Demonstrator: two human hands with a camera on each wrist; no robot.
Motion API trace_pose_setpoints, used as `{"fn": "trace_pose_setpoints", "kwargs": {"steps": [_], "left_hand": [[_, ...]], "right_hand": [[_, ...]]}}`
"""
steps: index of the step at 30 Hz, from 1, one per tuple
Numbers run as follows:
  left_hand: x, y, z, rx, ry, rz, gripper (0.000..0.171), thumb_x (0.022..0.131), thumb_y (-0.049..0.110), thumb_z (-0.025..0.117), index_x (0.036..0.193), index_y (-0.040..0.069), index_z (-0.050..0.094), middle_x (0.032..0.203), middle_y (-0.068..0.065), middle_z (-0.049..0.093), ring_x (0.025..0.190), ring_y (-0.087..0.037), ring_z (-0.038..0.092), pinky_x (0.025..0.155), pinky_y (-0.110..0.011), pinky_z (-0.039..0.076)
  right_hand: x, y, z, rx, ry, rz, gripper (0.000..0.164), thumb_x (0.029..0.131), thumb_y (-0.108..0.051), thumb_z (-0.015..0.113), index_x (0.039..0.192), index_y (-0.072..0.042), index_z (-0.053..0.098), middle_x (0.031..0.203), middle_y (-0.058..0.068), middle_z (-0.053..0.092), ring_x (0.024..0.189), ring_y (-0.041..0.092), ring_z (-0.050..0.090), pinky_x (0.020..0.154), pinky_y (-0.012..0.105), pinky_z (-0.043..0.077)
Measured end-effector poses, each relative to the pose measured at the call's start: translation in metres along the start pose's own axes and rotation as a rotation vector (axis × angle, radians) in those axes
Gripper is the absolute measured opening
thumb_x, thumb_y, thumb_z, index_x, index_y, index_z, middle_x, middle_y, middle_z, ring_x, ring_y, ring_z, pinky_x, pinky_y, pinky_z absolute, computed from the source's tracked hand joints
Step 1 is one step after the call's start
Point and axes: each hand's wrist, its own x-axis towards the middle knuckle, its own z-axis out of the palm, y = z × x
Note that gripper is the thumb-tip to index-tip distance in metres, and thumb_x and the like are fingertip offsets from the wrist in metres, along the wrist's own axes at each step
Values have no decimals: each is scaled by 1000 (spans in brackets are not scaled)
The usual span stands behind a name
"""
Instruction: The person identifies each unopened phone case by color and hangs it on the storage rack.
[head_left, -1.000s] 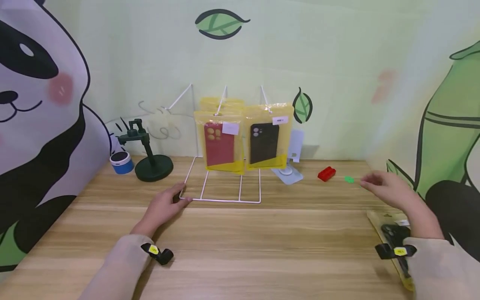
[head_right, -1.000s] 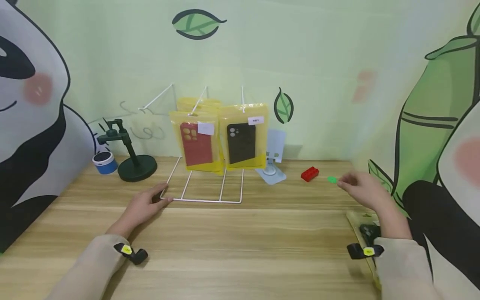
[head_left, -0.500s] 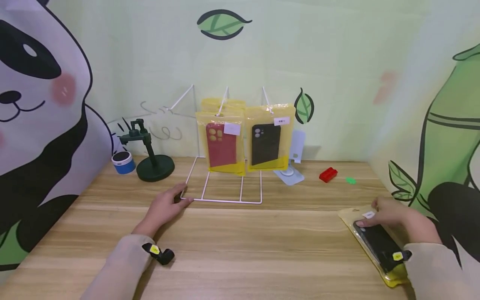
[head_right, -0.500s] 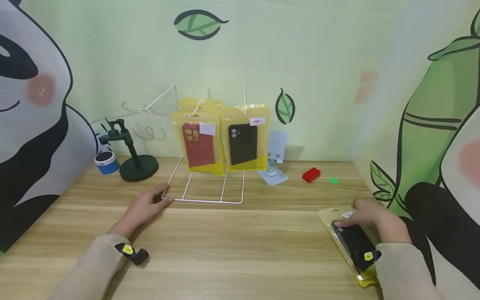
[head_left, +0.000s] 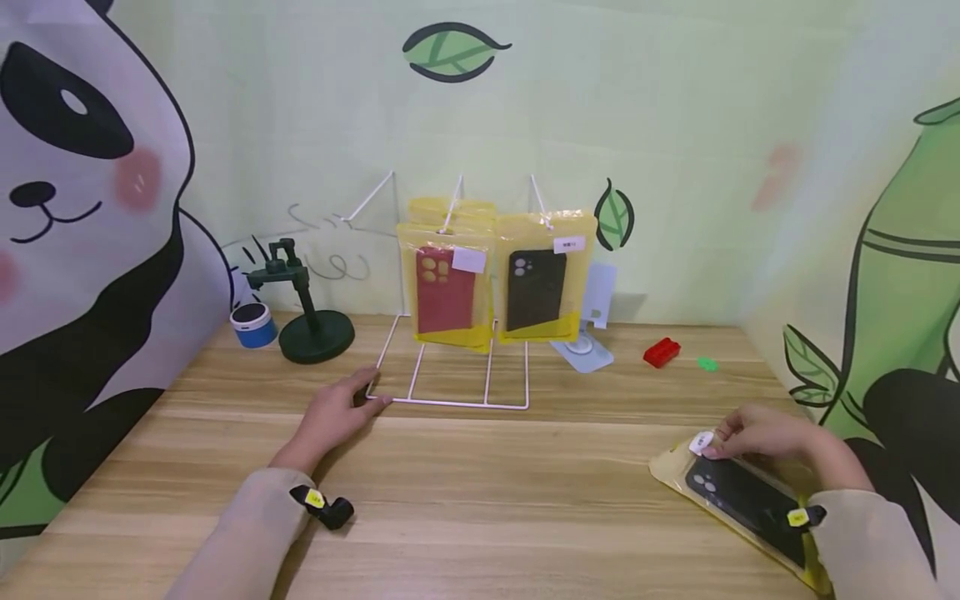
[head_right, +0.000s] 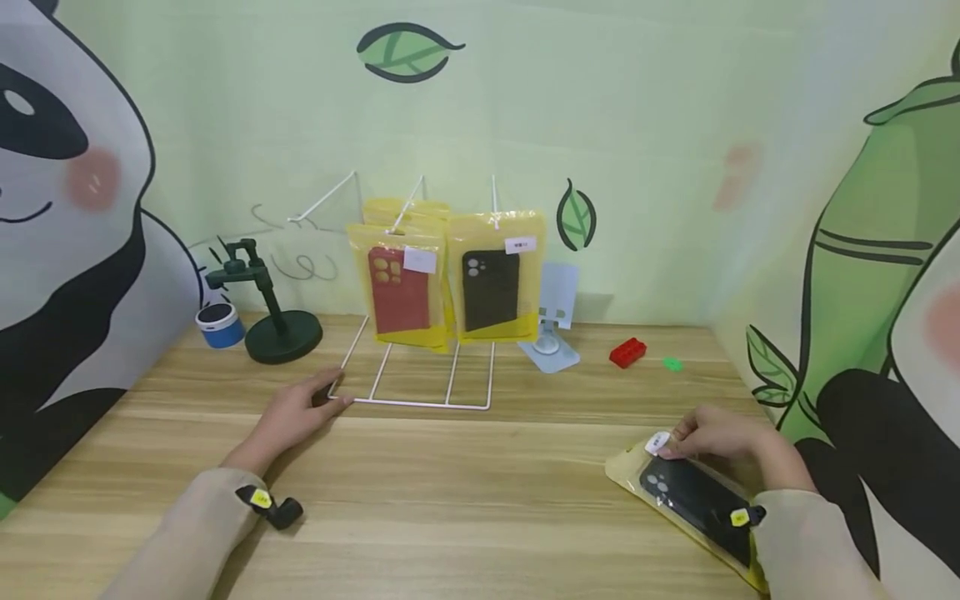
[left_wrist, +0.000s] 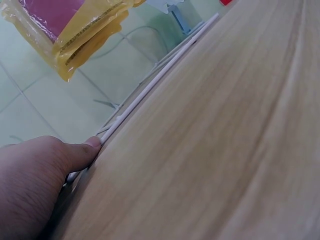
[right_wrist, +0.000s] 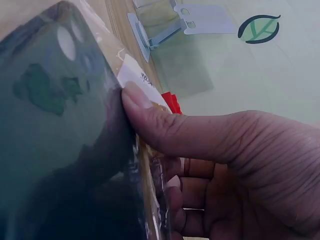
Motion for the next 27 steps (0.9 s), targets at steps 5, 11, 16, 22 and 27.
{"fn": "trace_pose_setpoints", "kwargs": {"steps": [5,11,16,22,27], "left_hand": [[-1,-4,-5,1,20,9,68,97,45,65,151,8,47,154,-17,44,143,-39,39,115,-58,31],[-3,-5,-7,-5,31,6,67,97,43,66,149,7,48,153,-17,45,141,-39,40,115,-58,32],[-2,-2,-3,-6,43,22,65,96,42,67,148,6,51,151,-17,48,139,-39,43,114,-57,34],[0,-3,4,-21,36,37,66,95,43,68,148,6,51,151,-15,49,140,-37,43,115,-55,34],[-1,-4,5,-31,52,27,66,95,43,68,148,7,51,151,-15,49,139,-37,44,115,-55,34]], "right_hand": [[6,-3,-1,9,-14,-16,30,93,-26,72,74,-9,57,64,-5,44,58,12,43,51,22,33],[9,-13,-2,48,-5,-140,19,98,-22,65,93,-4,60,84,3,57,74,16,53,60,25,42],[-4,-45,-4,163,213,-230,20,100,-23,64,106,-5,58,96,8,66,85,20,62,72,28,51],[-17,-121,2,351,509,-434,23,100,-13,64,120,-2,62,102,1,75,88,15,67,76,24,55],[-3,-203,7,476,663,-517,23,97,-20,70,114,-5,73,96,-3,77,80,15,69,72,23,58]]}}
